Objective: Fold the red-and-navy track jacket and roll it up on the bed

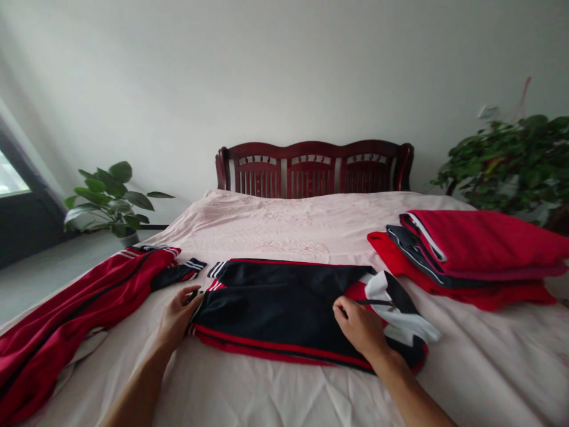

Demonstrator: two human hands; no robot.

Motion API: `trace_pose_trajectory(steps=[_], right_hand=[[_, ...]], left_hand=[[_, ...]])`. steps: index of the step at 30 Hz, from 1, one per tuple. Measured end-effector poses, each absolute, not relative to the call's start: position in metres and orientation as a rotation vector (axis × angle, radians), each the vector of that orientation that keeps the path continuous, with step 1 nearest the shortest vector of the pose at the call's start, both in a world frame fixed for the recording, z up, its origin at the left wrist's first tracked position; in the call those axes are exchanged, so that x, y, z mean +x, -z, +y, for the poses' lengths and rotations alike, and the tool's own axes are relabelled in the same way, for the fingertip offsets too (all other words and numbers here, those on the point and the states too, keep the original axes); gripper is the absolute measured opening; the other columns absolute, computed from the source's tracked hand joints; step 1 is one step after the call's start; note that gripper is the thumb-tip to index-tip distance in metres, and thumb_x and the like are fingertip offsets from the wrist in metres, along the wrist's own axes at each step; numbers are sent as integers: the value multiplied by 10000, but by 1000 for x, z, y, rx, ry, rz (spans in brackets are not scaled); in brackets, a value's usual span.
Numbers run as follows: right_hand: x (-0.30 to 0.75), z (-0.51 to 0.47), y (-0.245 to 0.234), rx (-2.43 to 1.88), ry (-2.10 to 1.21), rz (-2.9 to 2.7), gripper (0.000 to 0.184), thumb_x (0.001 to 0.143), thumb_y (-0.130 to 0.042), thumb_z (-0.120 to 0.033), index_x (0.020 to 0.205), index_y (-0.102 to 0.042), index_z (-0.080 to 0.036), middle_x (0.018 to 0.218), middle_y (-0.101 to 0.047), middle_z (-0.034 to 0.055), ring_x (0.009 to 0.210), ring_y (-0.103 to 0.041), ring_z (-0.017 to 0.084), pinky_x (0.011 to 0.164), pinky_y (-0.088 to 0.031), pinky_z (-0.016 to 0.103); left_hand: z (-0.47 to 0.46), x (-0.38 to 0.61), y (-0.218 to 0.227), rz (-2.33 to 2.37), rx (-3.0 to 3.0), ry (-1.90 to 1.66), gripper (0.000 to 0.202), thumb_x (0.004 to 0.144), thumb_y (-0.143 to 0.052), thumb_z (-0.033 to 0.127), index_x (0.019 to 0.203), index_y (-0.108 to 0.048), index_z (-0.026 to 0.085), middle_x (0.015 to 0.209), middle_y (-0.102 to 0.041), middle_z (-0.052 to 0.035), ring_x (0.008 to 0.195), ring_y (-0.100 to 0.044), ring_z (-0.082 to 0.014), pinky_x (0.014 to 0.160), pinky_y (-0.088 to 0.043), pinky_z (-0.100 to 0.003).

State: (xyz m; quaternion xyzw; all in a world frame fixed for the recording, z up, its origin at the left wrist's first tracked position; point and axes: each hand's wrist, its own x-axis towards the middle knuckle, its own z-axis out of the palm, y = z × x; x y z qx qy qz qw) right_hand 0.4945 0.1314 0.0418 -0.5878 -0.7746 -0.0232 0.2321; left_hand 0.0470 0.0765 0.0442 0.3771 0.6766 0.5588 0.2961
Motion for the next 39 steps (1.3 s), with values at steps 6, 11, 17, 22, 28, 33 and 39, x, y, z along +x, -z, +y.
trace_pose_trajectory(steps=[6,11,17,22,28,33,39], right_hand=[[496,131,-42,-1612,78,-2129,220,950,-447,-292,873,-648,-247,867,-740,9,775,-691,195,609,-407,283],[495,129,-46,-1476,251,-2112,291,940,-461,-246,1147,-659,-196,1097,-712,95,1026,-641,255,895,-478,381],[484,126,-46,-1282,192,-2411,507,985,-428,-331,1478,-441,-210,1541,-439,73,1427,-372,243,1183,-292,460],[488,130,-40,-1603,48,-2414,545,996,-387,-400,1509,-397,-216,1586,-357,73,1453,-336,257,1182,-273,510],[501,134,-39,-1798,30,-2306,587,992,-369,-457,1519,-383,-199,1598,-329,59,1468,-301,268,1206,-206,497],[503,138,-35,-1812,36,-2282,600,984,-372,-464,1511,-397,-178,1587,-353,69,1466,-305,268,1206,-204,486],[504,142,-31,-1794,102,-2284,585,982,-361,-442,1489,-433,-159,1561,-404,66,1442,-349,270,1188,-247,475]], left_hand=[[77,47,-36,2116,1158,-1341,583,781,-625,565,1231,-608,195,1045,-738,-95,955,-706,-263,816,-538,-345],[70,65,-56,2434,1596,-1296,366,908,-489,469,1155,-664,262,1258,-668,-84,1186,-610,-278,1035,-443,-394],[76,114,-73,1907,2396,-988,459,978,-407,455,1343,-586,241,1430,-579,-56,1390,-449,-242,1166,-342,-404],[88,136,-40,1926,2661,-498,503,972,-451,449,1452,-483,302,1521,-480,-57,1422,-412,-272,1163,-344,-492],[90,132,-22,2013,2730,-377,499,971,-465,444,1456,-475,328,1533,-458,-62,1422,-411,-268,1165,-343,-484],[85,137,-30,1981,2721,-398,487,986,-442,429,1463,-463,332,1544,-443,-56,1432,-397,-256,1176,-327,-482],[81,140,-36,1863,2678,-433,466,999,-426,389,1460,-460,335,1530,-468,-18,1421,-414,-245,1169,-349,-485]])
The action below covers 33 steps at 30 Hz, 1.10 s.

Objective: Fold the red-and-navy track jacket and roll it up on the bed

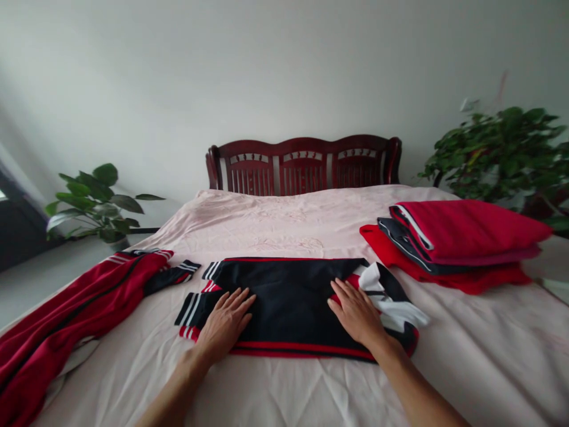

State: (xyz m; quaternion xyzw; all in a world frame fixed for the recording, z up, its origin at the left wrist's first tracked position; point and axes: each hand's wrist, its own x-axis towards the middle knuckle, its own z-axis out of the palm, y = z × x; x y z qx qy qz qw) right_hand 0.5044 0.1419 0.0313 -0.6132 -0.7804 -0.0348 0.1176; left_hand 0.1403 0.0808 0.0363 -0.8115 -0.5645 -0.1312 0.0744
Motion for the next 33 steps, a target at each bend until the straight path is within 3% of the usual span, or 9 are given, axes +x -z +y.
trace_pose_trajectory(steps=[6,12,18,33], right_hand=[[505,144,-30,-1777,124,-2262,553,973,-366,-411,1459,-475,-169,1537,-443,70,1417,-392,263,1171,-280,475],[506,145,-28,-1768,133,-2249,547,966,-365,-408,1446,-490,-179,1529,-455,75,1411,-401,266,1165,-291,474],[506,145,-29,-1771,107,-2237,539,964,-373,-410,1446,-493,-199,1527,-460,70,1411,-401,264,1171,-279,472],[503,134,-39,-1760,17,-2225,523,973,-396,-385,1457,-480,-206,1547,-431,67,1430,-368,265,1185,-257,469]], left_hand=[[83,141,-35,-1670,-2487,531,405,1013,-374,293,1360,-582,299,1410,-604,-24,1293,-564,-206,1110,-435,-411],[83,139,-43,-1796,-2307,520,468,971,-351,127,1351,-592,258,1360,-643,-50,1248,-597,-210,1124,-392,-428],[83,141,-44,-1897,-2032,393,434,953,-444,229,1361,-587,269,1430,-582,-76,1349,-489,-318,1130,-306,-564],[88,130,-28,-1813,-2016,379,465,948,-411,310,1384,-570,278,1449,-564,-76,1361,-470,-316,1114,-325,-556]])
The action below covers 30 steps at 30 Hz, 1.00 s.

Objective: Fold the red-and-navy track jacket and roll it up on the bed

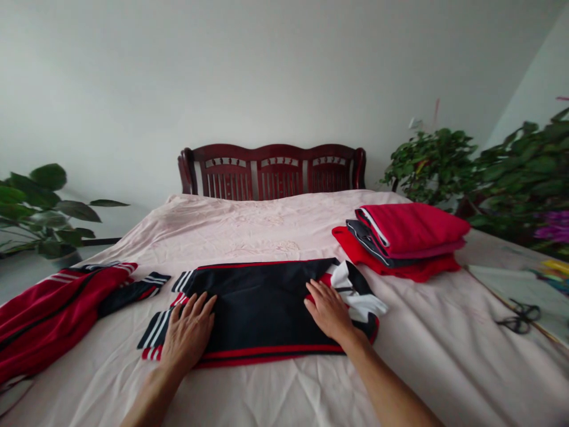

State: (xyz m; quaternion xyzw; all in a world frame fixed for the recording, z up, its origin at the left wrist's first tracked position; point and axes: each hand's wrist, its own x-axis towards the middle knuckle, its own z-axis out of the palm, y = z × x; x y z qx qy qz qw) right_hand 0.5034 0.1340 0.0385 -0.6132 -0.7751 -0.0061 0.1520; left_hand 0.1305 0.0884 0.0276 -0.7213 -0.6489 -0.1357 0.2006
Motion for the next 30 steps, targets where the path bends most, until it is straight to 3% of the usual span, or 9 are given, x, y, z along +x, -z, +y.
trace_pose_trajectory(steps=[20,23,26,30], right_hand=[[506,139,-33,-1744,79,-2244,523,970,-375,-390,1434,-505,-188,1521,-466,80,1406,-407,270,1165,-291,472],[507,141,-31,-1712,90,-2237,515,971,-369,-390,1428,-514,-201,1507,-484,82,1393,-425,272,1159,-302,479],[508,142,-28,-1700,87,-2233,512,966,-375,-390,1427,-517,-217,1506,-487,76,1398,-420,275,1157,-305,490],[508,144,-27,-1728,91,-2241,524,966,-371,-406,1427,-517,-203,1516,-474,72,1404,-413,273,1164,-301,478]], left_hand=[[84,138,-39,-1845,-2091,420,433,960,-429,288,1360,-592,266,1434,-576,-97,1365,-478,-328,1100,-380,-537],[85,134,-40,-1887,-2175,513,426,943,-465,282,1346,-600,289,1421,-590,-75,1364,-481,-322,1110,-379,-545],[89,122,-47,-1922,-2309,726,455,946,-453,292,1393,-542,285,1446,-570,-48,1348,-507,-250,1127,-399,-473],[104,99,-65,-1956,-2258,960,470,962,-417,345,1404,-529,230,1462,-551,-78,1368,-483,-229,1127,-409,-425]])
